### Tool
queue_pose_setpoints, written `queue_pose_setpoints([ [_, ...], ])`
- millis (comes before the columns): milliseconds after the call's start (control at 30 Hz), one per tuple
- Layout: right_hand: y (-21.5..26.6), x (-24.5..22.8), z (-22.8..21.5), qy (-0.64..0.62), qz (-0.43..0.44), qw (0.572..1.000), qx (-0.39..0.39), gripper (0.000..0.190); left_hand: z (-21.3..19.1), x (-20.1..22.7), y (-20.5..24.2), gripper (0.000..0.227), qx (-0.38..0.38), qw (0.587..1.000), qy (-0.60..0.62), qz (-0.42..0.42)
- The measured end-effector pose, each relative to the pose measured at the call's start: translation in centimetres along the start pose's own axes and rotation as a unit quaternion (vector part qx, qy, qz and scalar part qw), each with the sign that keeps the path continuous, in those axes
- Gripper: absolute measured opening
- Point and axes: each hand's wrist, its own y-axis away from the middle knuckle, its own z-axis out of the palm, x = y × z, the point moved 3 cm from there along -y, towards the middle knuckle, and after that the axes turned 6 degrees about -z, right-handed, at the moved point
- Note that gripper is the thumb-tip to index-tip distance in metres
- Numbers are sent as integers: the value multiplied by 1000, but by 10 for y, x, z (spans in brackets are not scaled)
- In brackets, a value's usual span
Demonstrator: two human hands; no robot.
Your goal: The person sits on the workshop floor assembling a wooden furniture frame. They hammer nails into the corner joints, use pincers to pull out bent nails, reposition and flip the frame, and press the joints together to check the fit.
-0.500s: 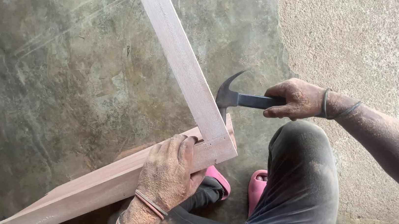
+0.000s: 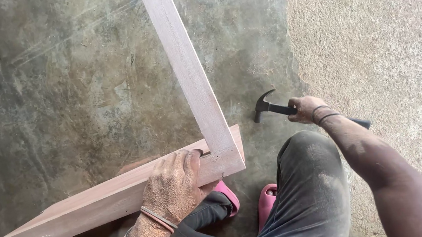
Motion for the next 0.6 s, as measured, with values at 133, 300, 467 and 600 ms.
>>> queue_pose_setpoints([
  [133,-14,5,18,-24,36,999,-19,50,1,-1,-1,70,-32,999,-11,-2],
  [300,100,-82,-77,-296,-306,883,200,51,6,-3,2,64,-4,1000,-18,19],
  [467,191,-171,-80,-292,-509,772,243,51,1,0,1,62,-16,1000,-13,18],
  [600,201,-190,-46,-388,-515,696,317,31,3,-1,3,59,-16,1000,-4,16],
])
